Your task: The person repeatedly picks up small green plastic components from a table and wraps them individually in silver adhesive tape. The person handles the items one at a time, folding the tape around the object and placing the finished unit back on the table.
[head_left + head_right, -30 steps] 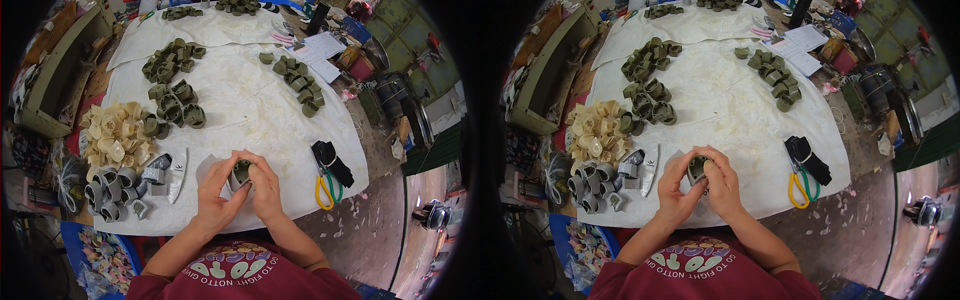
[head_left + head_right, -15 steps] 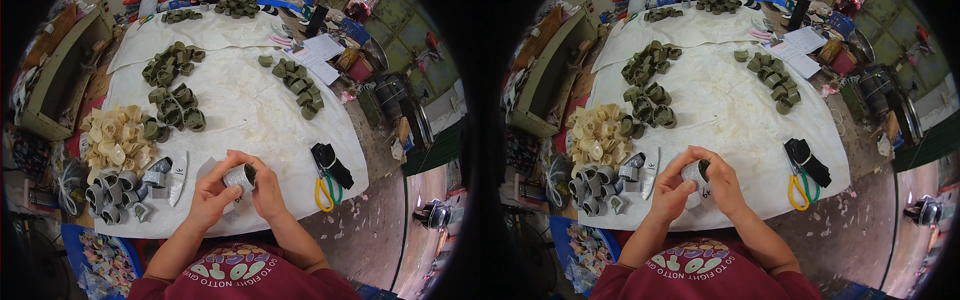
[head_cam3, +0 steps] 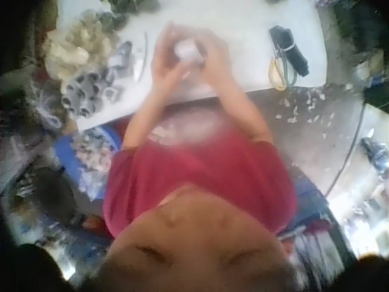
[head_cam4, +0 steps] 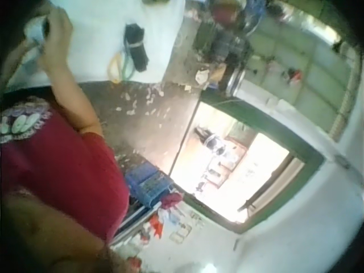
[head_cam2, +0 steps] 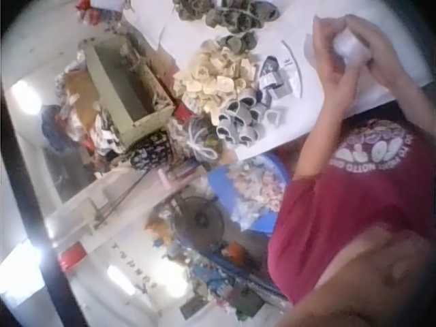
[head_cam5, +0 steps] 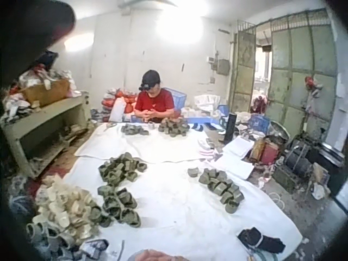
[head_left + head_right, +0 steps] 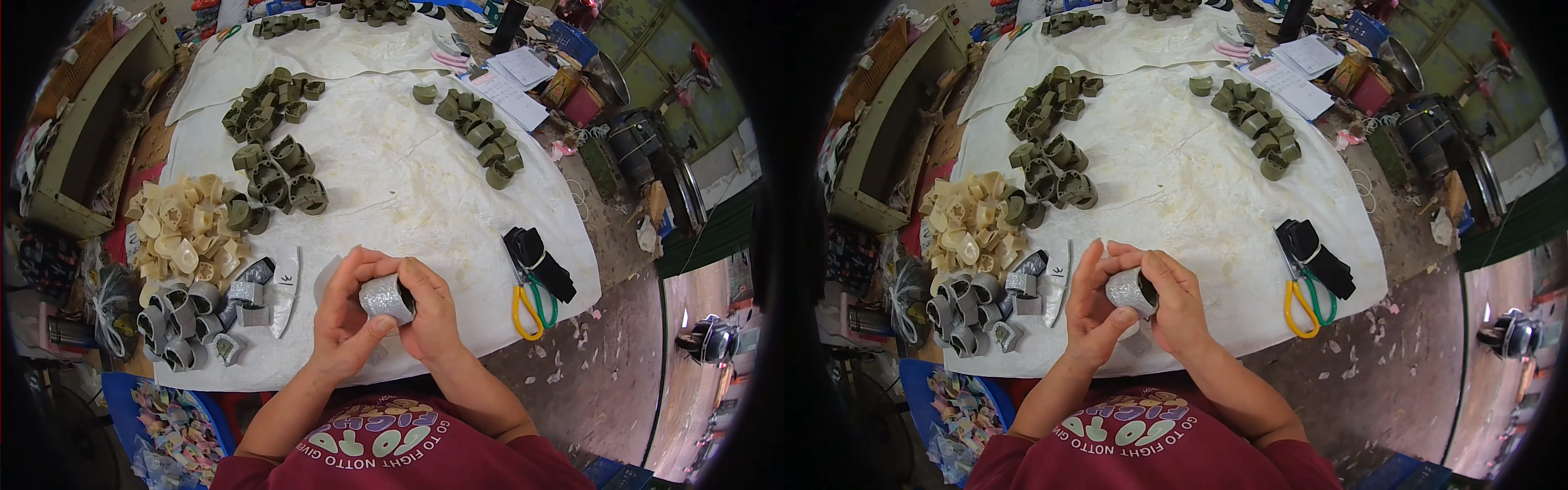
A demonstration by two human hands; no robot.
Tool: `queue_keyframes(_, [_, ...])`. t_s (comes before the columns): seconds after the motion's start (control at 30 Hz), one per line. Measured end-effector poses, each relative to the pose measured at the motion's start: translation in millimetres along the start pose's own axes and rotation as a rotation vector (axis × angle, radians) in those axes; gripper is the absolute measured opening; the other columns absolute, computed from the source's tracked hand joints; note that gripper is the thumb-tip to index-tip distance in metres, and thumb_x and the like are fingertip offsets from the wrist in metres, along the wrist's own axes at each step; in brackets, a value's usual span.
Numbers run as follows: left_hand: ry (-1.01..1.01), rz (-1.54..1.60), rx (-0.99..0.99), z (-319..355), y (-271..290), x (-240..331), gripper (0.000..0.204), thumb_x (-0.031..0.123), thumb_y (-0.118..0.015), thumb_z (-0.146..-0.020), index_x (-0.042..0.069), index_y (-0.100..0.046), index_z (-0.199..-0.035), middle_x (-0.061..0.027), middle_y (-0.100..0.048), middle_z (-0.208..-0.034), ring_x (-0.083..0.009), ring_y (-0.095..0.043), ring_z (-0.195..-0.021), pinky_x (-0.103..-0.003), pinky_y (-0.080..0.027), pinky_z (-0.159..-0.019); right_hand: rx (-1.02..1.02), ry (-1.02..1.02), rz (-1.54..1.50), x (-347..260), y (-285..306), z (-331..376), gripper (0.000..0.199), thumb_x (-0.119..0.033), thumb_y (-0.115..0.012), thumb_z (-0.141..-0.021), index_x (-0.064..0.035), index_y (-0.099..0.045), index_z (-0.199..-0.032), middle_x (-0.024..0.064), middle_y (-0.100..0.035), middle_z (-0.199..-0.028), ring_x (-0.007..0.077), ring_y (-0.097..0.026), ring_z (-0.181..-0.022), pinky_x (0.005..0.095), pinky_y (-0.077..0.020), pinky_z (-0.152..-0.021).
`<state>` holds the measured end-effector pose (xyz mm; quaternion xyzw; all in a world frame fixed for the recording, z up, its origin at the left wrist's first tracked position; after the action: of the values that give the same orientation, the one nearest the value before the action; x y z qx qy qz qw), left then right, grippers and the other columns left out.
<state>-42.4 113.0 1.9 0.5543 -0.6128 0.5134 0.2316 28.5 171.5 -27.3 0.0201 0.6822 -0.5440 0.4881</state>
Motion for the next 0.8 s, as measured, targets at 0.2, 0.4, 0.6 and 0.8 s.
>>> queue_keyframes(0.2, [0.032, -0.076, 0.086, -1, 8, -2, 0.083, 0.004, -0.065, -0.079, 0.007, -0.021, -0.149, -0.0171, -0.048, -0.127, -0.0228, -0.049, -0.118, -0.033, -0.044, -0.096, -0.066, 0.124, 0.278, -7, -9, 5, 0.030, -0.021, -0.046, -0.100, 0.0012, -0.058, -0.117, 0.0153, -0.051, -0.133, 0.0187, -0.051, -0.117, 0.0336, -0.0396, -0.101])
queue_keyframes(0.4, [0.066, 0.034, 0.110, -3, 12, -8, 0.082, 0.004, -0.065, -0.079, 0.006, -0.022, -0.149, -0.0183, -0.047, -0.130, -0.0229, -0.048, -0.120, -0.031, -0.047, -0.093, -0.120, -0.028, 0.008, 3, -3, -7, 0.024, -0.016, -0.050, -0.098, -0.0005, -0.059, -0.114, 0.0145, -0.052, -0.132, 0.0166, -0.051, -0.117, 0.0306, -0.0395, -0.098])
queue_keyframes(0.6, [0.042, -0.073, 0.082, 2, 13, -13, 0.080, 0.004, -0.065, -0.079, 0.005, -0.023, -0.148, -0.0184, -0.046, -0.131, -0.0233, -0.047, -0.121, -0.031, -0.047, -0.094, -0.040, 0.087, 0.325, -4, -2, -2, 0.032, -0.023, -0.048, -0.099, 0.0013, -0.059, -0.117, 0.0141, -0.051, -0.134, 0.0161, -0.050, -0.118, 0.0300, -0.0387, -0.099])
queue_keyframes(0.8, [0.077, 0.298, 0.186, 1, 18, -14, 0.072, -0.003, -0.059, -0.083, 0.008, -0.028, -0.147, -0.0140, -0.046, -0.133, -0.0182, -0.049, -0.117, -0.028, -0.045, -0.091, -0.214, 0.202, 0.351, -20, -21, 0, 0.053, -0.035, -0.055, -0.094, 0.0009, -0.047, -0.133, 0.0135, -0.050, -0.137, 0.0224, -0.044, -0.127, 0.0345, -0.0339, -0.104])
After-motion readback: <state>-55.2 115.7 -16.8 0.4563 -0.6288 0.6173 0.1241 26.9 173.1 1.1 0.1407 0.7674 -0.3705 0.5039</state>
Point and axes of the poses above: each hand's wrist, its own z-axis away from the middle knuckle, its own y-axis out of the back of the hand, x = y × z, the point moved 10 cm from there along -z, towards the middle knuckle
